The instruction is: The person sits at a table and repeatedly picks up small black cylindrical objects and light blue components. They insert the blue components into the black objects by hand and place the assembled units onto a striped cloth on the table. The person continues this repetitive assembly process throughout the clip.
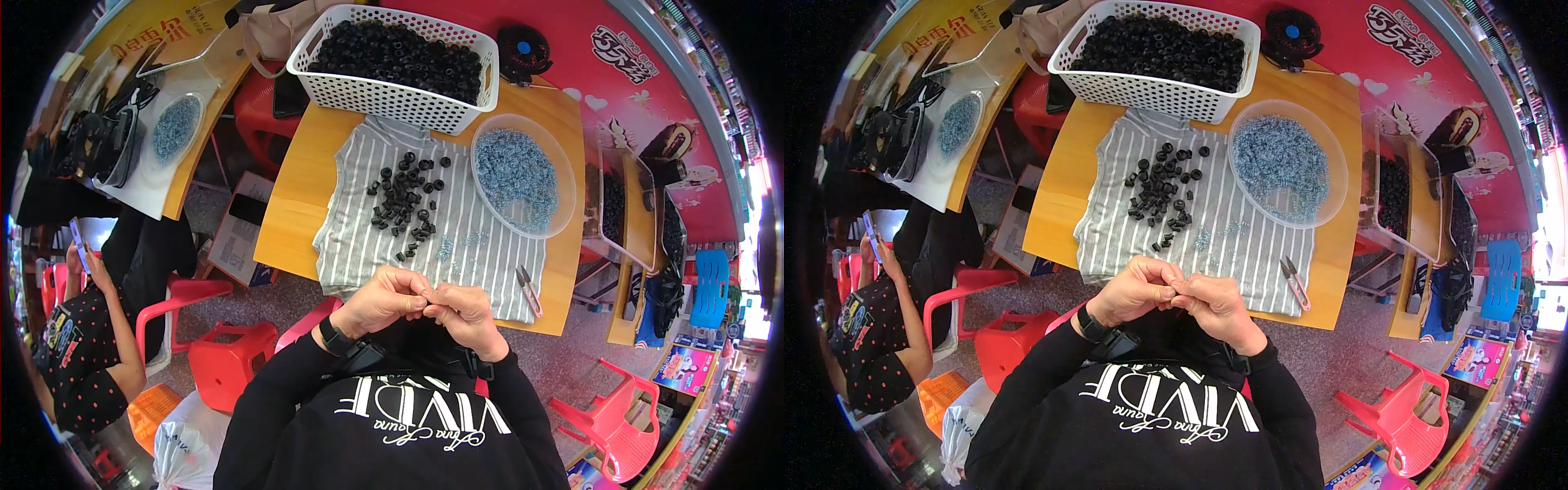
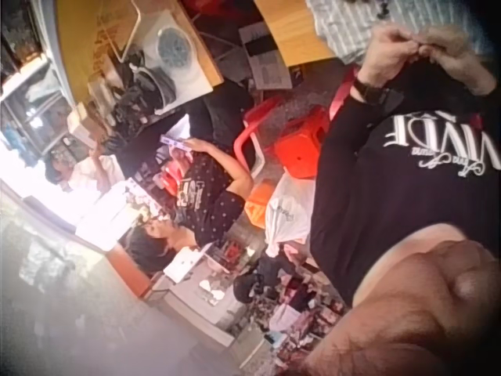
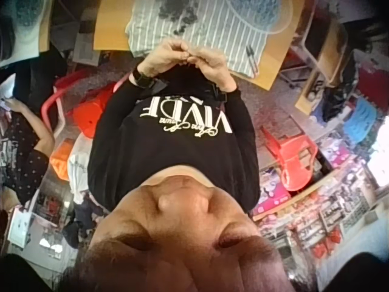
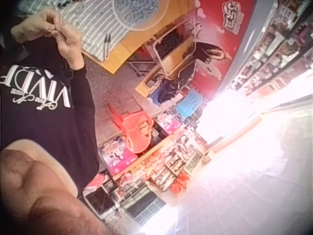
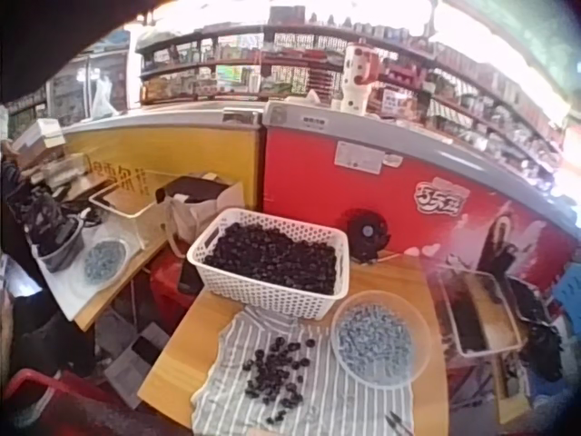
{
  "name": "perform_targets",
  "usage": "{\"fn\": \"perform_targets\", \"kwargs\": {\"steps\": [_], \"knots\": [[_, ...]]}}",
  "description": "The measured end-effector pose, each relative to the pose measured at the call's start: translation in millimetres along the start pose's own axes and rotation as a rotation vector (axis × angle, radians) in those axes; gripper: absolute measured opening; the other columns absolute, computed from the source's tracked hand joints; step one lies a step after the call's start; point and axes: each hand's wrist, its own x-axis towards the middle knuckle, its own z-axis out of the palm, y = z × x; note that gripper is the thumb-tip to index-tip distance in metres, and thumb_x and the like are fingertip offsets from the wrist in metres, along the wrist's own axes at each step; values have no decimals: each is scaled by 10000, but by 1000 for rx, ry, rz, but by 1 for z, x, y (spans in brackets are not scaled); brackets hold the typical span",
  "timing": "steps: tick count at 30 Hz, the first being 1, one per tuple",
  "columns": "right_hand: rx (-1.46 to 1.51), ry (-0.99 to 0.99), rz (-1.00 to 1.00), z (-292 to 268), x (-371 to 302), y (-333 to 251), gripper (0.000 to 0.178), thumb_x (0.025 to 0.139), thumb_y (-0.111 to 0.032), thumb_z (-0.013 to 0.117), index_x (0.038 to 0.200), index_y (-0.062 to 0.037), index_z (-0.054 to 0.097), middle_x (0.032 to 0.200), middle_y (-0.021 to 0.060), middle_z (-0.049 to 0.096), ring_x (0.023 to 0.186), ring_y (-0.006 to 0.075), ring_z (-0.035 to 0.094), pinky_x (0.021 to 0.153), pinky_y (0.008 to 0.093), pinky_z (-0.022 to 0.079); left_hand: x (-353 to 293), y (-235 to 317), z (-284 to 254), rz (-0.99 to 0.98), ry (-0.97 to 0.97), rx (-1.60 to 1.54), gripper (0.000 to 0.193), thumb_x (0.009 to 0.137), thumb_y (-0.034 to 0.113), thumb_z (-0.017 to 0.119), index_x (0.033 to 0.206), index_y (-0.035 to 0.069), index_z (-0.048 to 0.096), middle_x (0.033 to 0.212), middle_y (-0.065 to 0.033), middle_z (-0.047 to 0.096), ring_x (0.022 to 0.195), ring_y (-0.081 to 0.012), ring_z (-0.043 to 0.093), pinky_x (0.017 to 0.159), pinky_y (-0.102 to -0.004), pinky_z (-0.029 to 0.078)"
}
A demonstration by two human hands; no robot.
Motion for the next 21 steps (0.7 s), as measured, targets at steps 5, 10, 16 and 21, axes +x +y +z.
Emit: {"fn": "perform_targets", "kwargs": {"steps": [5, 10, 16, 21], "knots": [[-16, -15, -31, 0, -1, 2, 138, 842, -7, 730, 974, 6, 694, 748, 110, 681, 649, 211, 677, 569, 299, 500, 0, 3, -1, -31, -8, 14, 79, 874, 58, 731, 924, 6, 700, 906, -56, 652, 759, -112, 623, 639, -222, 495], [1, 7, -57, -4, 5, 1, 157, 811, -16, 752, 955, -2, 692, 733, 110, 653, 634, 238, 650, 566, 318, 492, 2, -2, 1, 11, 45, 33, 138, 896, 61, 712, 1009, -11, 674, 951, -58, 667, 790, -107, 630, 667, -230, 507], [-515, 246, -312, 5, -1, 4, 250, 704, 10, 764, 943, -10, 695, 770, 84, 617, 669, 253, 611, 572, 347, 479, 8, 10, 17, 48, 166, 327, 149, 911, 6, 660, 1055, -29, 646, 975, -65, 672, 829, -122, 642, 722, -262, 527], [-717, 320, -347, 18, -7, 19, 344, 639, 78, 724, 975, 20, 676, 908, 132, 631, 760, 304, 622, 640, 389, 493, 16, 8, 22, 500, 210, 1396, 163, 788, -78, 621, 945, -35, 621, 851, -135, 593, 765, -282, 620, 671, -360, 498]]}}
